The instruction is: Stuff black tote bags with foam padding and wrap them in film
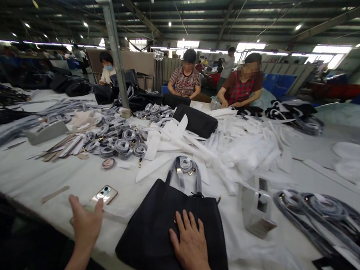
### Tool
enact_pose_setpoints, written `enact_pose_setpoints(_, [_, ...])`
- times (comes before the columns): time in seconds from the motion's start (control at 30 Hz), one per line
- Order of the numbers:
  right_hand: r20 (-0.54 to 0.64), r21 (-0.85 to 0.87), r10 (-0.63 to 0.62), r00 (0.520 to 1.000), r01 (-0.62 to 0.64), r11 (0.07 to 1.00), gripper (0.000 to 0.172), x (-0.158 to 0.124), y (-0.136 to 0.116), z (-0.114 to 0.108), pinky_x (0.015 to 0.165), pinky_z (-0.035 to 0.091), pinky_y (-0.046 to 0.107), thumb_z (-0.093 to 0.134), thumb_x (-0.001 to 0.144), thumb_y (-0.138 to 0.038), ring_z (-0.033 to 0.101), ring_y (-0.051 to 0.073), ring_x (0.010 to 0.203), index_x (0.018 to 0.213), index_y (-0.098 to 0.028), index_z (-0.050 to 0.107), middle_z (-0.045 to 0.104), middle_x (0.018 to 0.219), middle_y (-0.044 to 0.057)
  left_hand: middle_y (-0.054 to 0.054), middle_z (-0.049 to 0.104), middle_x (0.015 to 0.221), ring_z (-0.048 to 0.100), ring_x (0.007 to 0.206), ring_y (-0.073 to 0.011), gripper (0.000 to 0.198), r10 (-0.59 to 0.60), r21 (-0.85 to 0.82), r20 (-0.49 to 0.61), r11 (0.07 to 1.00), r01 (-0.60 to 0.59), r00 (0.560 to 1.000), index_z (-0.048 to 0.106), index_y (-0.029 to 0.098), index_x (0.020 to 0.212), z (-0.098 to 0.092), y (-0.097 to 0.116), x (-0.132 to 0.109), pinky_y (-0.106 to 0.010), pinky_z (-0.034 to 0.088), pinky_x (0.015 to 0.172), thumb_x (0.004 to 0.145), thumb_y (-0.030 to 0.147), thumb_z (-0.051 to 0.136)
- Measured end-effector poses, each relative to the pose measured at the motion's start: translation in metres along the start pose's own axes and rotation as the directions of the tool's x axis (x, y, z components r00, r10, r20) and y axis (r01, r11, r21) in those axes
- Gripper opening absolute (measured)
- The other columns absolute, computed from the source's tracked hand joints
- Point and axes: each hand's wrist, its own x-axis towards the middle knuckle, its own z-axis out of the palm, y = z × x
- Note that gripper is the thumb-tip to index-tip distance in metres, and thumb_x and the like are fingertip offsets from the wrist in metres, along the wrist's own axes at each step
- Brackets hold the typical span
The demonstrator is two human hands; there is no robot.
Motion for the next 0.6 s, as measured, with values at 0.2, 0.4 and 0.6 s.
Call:
enact_pose_setpoints(0.2, [0.059, -0.014, 0.000, 0.998, 0.001, 1.000, 0.054, 0.002, -0.001, -0.002, 0.108, 0.021, 0.055, 0.036, 0.093, -0.043, 0.030, 0.031, 0.135, 0.142, -0.023, 0.036, 0.036, 0.147, 0.009, -0.008, 0.040, 0.146, 0.033, 0.136, -0.0224, 0.060, 0.587, -0.205, 0.721, 0.689, -0.695, 0.369, 0.021, 0.023, 0.146, 0.038, 0.030, -0.115, -0.043, 0.026, 0.113, 0.092, 0.037, 0.044])
enact_pose_setpoints(0.4, [0.040, 0.209, 0.037, 0.999, -0.045, 0.977, 0.053, 0.002, 0.009, 0.005, 0.109, 0.027, 0.048, 0.033, 0.087, -0.021, 0.040, 0.025, 0.130, 0.139, -0.018, 0.041, 0.041, 0.144, 0.009, -0.013, 0.031, 0.151, 0.026, 0.139, -0.0262, 0.083, 0.536, -0.261, 0.840, 0.532, -0.805, 0.082, 0.005, 0.016, 0.148, 0.077, 0.013, -0.143, -0.047, 0.018, 0.114, 0.087, 0.060, 0.041])
enact_pose_setpoints(0.6, [-0.142, 0.638, 0.398, 0.906, -0.224, 0.737, 0.055, 0.070, 0.046, 0.002, 0.091, 0.048, 0.034, 0.035, 0.087, -0.041, 0.062, 0.021, 0.105, 0.131, -0.011, 0.047, 0.065, 0.116, 0.013, -0.012, 0.031, 0.151, 0.030, 0.136, -0.0277, 0.080, 0.585, -0.229, 0.800, 0.502, -0.834, 0.132, 0.016, 0.019, 0.147, 0.080, 0.001, -0.148, -0.048, 0.022, 0.112, 0.085, 0.062, 0.044])
